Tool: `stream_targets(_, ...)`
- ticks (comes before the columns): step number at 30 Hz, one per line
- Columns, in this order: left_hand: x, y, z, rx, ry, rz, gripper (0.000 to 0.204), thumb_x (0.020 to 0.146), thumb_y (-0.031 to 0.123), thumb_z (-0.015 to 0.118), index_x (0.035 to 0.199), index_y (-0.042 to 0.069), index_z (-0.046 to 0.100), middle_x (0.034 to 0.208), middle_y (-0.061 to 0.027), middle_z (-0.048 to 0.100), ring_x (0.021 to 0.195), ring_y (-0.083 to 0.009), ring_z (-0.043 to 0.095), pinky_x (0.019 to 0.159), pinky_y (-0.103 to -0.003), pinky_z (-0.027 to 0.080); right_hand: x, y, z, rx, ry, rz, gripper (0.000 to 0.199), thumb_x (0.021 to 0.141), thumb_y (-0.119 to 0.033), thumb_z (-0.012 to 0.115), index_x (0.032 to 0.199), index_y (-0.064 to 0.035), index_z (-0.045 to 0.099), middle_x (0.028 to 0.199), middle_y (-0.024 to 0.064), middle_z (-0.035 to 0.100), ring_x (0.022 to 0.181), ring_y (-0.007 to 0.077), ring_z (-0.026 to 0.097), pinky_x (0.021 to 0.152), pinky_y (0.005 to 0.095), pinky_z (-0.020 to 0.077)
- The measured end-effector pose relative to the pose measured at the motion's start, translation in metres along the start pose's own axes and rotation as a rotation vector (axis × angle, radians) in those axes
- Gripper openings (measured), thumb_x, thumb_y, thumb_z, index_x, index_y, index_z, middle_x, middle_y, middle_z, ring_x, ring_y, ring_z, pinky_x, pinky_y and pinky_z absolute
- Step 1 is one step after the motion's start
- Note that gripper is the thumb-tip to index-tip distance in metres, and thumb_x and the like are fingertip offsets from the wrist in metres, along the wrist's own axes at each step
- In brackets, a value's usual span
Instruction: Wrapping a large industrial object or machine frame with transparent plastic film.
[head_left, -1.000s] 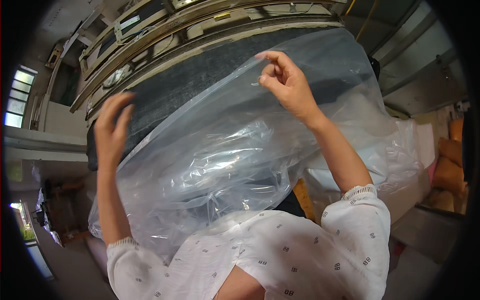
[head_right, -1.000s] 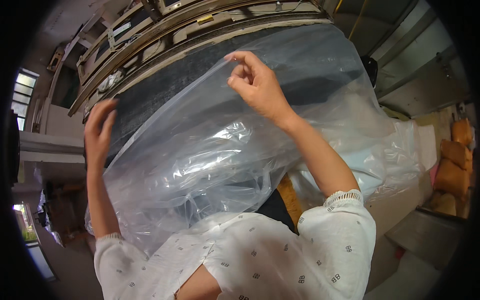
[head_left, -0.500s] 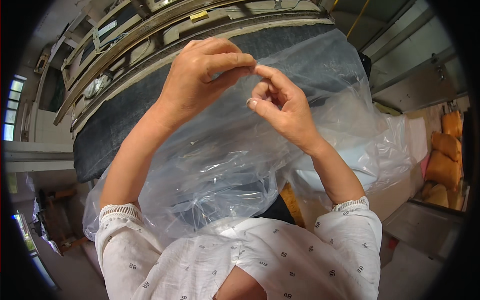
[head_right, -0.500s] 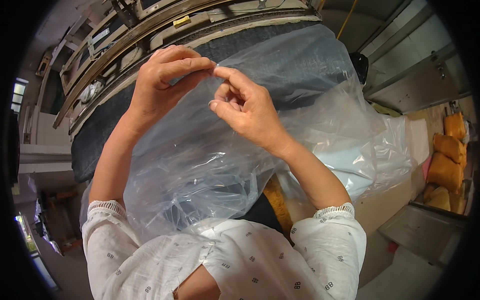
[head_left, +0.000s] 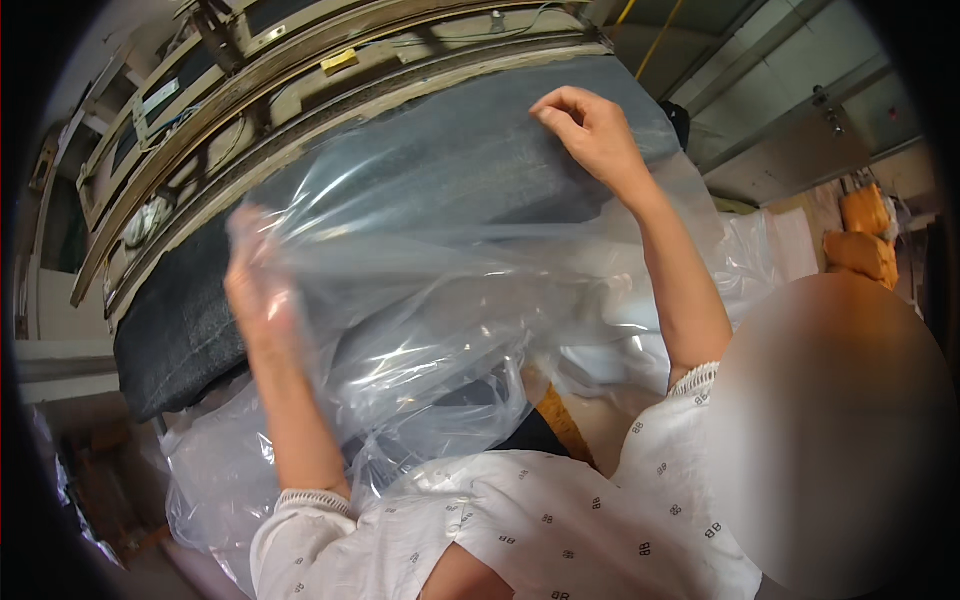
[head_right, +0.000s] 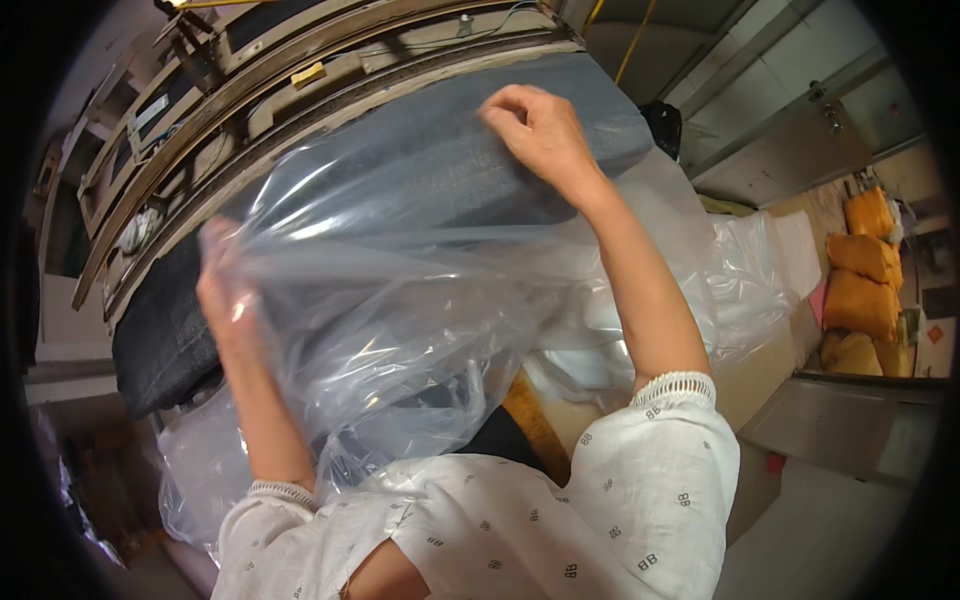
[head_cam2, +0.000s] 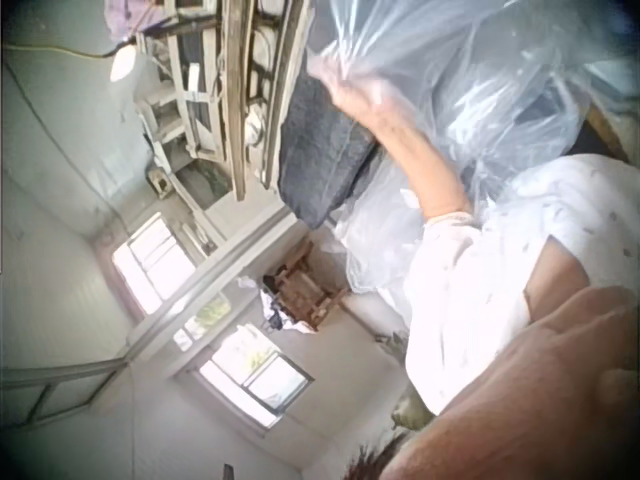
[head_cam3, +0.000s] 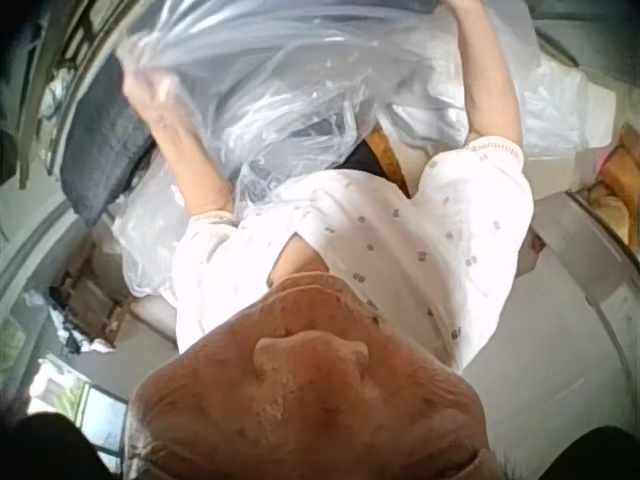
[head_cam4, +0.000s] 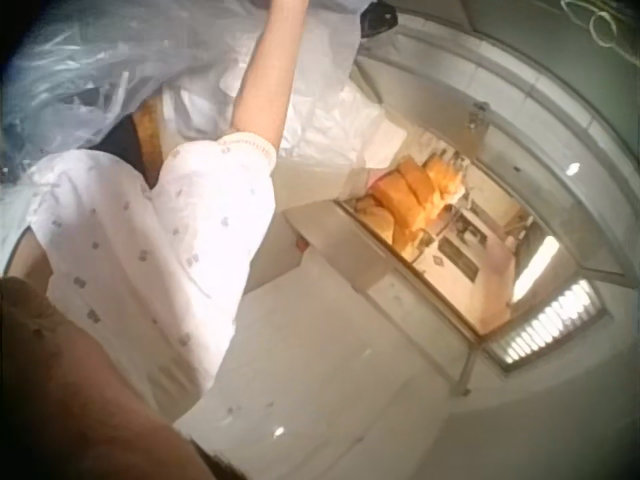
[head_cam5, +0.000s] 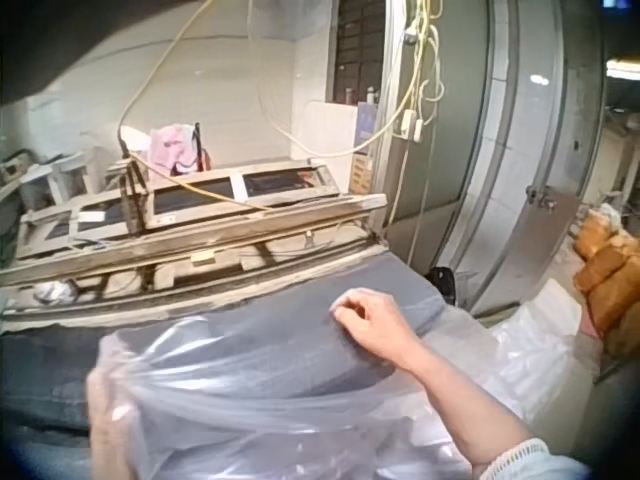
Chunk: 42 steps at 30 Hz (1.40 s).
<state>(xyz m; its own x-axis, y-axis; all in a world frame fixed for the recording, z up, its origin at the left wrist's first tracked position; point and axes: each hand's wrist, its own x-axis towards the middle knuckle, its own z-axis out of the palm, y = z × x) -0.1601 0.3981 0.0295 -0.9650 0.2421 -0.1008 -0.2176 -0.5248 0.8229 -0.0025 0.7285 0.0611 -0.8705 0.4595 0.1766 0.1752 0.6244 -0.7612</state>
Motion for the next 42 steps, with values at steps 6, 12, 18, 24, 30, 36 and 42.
stream_targets(6, 0.022, 0.117, -0.238, 0.461, 0.408, 0.342, 0.039, 0.088, 0.023, 0.052, 0.123, 0.008, 0.047, 0.113, -0.0050, 0.054, 0.102, -0.0155, 0.051, 0.087, -0.031, 0.040, -0.007, 0.066, 0.001, -0.813, 0.384, -0.364, 0.029, 0.079, -0.026, 0.058, 0.100, -0.0068, 0.058, 0.103, 0.0073, 0.056, 0.095, 0.0271, 0.052, 0.078, 0.0390, 0.0421)
stream_targets(12, 0.023, 0.272, -0.524, 1.436, 0.901, 0.582, 0.033, 0.087, 0.026, 0.052, 0.107, 0.000, 0.055, 0.103, -0.0120, 0.060, 0.088, -0.0222, 0.057, 0.079, -0.031, 0.045, -0.023, 0.027, 0.003, -0.571, 0.187, -0.275, 0.023, 0.080, -0.027, 0.055, 0.095, -0.0096, 0.060, 0.098, 0.0116, 0.058, 0.082, 0.0288, 0.059, 0.063, 0.0387, 0.0477)
stream_targets(18, 0.103, 0.269, -0.556, 1.976, 0.955, 0.443, 0.038, 0.086, 0.037, 0.044, 0.108, 0.007, 0.054, 0.105, -0.0162, 0.059, 0.095, -0.0358, 0.055, 0.079, -0.040, 0.043, 0.071, 0.081, -0.041, -1.118, 0.260, 0.176, 0.042, 0.082, -0.043, 0.051, 0.090, -0.0031, 0.060, 0.092, 0.0183, 0.061, 0.083, 0.0328, 0.059, 0.068, 0.0424, 0.0479)
stream_targets(24, 0.097, 0.290, -0.545, 2.134, 0.781, 0.650, 0.036, 0.088, 0.031, 0.043, 0.105, 0.003, 0.058, 0.104, -0.0179, 0.058, 0.095, -0.0334, 0.056, 0.084, -0.040, 0.043, 0.100, 0.194, -0.043, -0.741, 0.406, 0.045, 0.058, 0.085, -0.049, 0.039, 0.127, -0.0099, 0.042, 0.124, 0.0204, 0.046, 0.117, 0.0368, 0.040, 0.095, 0.0419, 0.0338)
stream_targets(30, 0.139, 0.204, -0.374, 1.356, 1.046, 0.815, 0.024, 0.075, 0.020, 0.051, 0.086, 0.001, 0.062, 0.088, -0.0182, 0.062, 0.086, -0.0343, 0.059, 0.078, -0.038, 0.044, 0.065, 0.069, -0.056, -1.057, 0.444, -0.426, 0.034, 0.087, -0.031, 0.048, 0.109, -0.0059, 0.055, 0.110, 0.0124, 0.055, 0.089, 0.0263, 0.057, 0.074, 0.0384, 0.0456)
stream_targets(36, 0.101, 0.240, -0.393, 1.209, 1.317, 0.696, 0.019, 0.079, 0.016, 0.050, 0.081, -0.001, 0.058, 0.085, -0.0209, 0.062, 0.083, -0.0365, 0.059, 0.074, -0.042, 0.044, -0.112, -0.068, 0.118, 0.531, -0.942, 0.222, 0.028, 0.079, -0.019, 0.064, 0.101, -0.0033, 0.060, 0.081, 0.0040, 0.061, 0.078, 0.0129, 0.058, 0.074, 0.0289, 0.0461)
stream_targets(42, 0.116, 0.204, -0.360, 1.106, 1.235, 0.787, 0.012, 0.080, 0.012, 0.050, 0.087, 0.003, 0.052, 0.091, -0.0176, 0.058, 0.088, -0.0334, 0.056, 0.078, -0.039, 0.042, -0.200, -0.098, 0.254, 0.033, -0.564, -0.536, 0.065, 0.070, -0.017, 0.069, 0.127, -0.0052, 0.040, 0.120, 0.0148, 0.049, 0.110, 0.0247, 0.047, 0.095, 0.0331, 0.0352)
